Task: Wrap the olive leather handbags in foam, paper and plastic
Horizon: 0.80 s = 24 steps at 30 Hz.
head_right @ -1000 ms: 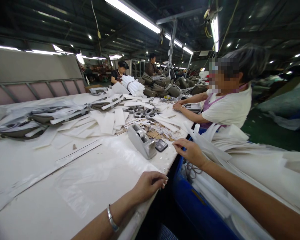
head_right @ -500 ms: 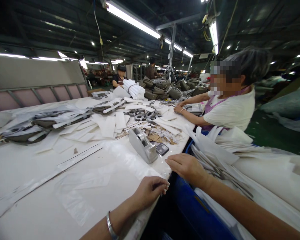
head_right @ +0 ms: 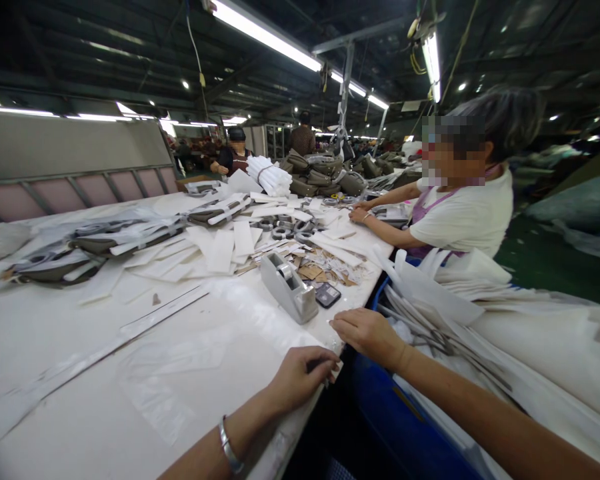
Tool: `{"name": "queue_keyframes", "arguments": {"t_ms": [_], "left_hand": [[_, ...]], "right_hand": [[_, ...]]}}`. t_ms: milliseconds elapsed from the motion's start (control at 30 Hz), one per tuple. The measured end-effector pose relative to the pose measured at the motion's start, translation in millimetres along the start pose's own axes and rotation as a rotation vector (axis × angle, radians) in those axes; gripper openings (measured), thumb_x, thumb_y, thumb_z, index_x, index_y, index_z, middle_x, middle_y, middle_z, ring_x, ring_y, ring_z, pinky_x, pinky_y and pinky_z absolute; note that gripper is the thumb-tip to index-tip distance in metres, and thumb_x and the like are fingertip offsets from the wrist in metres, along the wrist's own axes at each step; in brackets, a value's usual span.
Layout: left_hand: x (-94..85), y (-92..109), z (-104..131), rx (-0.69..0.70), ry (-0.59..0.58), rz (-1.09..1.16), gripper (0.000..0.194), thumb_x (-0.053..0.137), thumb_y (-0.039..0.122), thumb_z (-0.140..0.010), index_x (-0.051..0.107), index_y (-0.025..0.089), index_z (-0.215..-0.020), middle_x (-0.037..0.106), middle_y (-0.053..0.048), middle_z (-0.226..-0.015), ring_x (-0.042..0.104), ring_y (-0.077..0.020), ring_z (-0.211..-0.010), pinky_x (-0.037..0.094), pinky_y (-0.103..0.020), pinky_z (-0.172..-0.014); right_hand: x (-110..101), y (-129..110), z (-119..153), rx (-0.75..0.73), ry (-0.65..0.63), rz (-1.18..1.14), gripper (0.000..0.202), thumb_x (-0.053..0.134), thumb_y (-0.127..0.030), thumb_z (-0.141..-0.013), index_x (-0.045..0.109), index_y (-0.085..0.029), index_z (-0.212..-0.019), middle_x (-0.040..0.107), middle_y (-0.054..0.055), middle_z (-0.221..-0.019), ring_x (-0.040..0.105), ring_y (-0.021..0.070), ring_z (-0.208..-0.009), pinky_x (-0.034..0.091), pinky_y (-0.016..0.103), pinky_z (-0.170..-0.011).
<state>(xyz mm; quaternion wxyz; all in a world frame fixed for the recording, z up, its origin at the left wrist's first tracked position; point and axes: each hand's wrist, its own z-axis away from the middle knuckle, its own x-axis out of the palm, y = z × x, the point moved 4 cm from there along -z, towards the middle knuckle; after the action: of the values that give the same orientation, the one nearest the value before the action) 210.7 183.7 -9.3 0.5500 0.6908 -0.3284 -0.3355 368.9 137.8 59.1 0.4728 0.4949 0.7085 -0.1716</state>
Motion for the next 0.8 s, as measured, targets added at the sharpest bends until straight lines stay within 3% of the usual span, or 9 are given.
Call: {"name": "queue_keyframes", "arguments": {"t_ms": [167,267,500,600,800], "left_hand": [[-0.1,2,-2,-0.035,0.076,0.125,0.033,0.057,0.042,-0.089,0.071,0.012,-0.092,0.072,-0.009,-0.080,0.069,-0.0171,-0.065,0.055,-0.025,-0.056],[-10.8,12,-3,-0.015,0.160,0.118,0.040,0.057,0.050,-0.090,0.069,0.012,-0.088,0.071,-0.009,-0.079,0.067,-0.0165,-0.062,0.054,-0.024,-0.051],[-87.0,55,-19,0.088,0.530,-0.224,0.031,0.048,0.041,-0.096,0.064,0.017,-0.105,0.070,-0.007,-0.092,0.067,-0.0173,-0.078,0.055,-0.026,-0.061],[-109.1,68,-35,0.131,0.541,-0.445,0.019,0.056,0.027,-0.091,0.066,0.023,-0.107,0.070,-0.004,-0.103,0.066,-0.0171,-0.086,0.054,-0.027,-0.069],[-119.5,74,-71,0.192,0.408,-0.829,0.042,0.067,0.009,-0.079,0.066,0.029,-0.116,0.066,-0.002,-0.112,0.063,-0.0199,-0.097,0.052,-0.032,-0.082]], "right_hand": [[-21,0,3,0.079,0.047,-0.011,0.019,0.055,-0.020,-0.095,0.069,-0.019,-0.107,0.075,0.007,-0.099,0.070,0.0188,-0.087,0.057,0.032,-0.078],[-33,4,-3,0.136,0.045,-0.003,0.020,0.054,-0.021,-0.095,0.071,-0.022,-0.107,0.075,0.007,-0.100,0.071,0.0202,-0.087,0.058,0.034,-0.079],[-53,19,-39,0.149,0.082,0.030,0.021,0.053,-0.024,-0.096,0.072,-0.024,-0.105,0.075,0.005,-0.101,0.070,0.0198,-0.089,0.055,0.031,-0.080],[-60,29,-65,0.150,0.041,0.064,0.022,0.050,-0.027,-0.098,0.071,-0.022,-0.100,0.074,0.006,-0.097,0.069,0.0178,-0.087,0.051,0.028,-0.076],[-59,48,-110,0.141,-0.069,0.161,0.019,0.052,-0.029,-0.097,0.069,-0.021,-0.096,0.072,0.003,-0.091,0.065,0.0155,-0.079,0.039,0.026,-0.064]]}}
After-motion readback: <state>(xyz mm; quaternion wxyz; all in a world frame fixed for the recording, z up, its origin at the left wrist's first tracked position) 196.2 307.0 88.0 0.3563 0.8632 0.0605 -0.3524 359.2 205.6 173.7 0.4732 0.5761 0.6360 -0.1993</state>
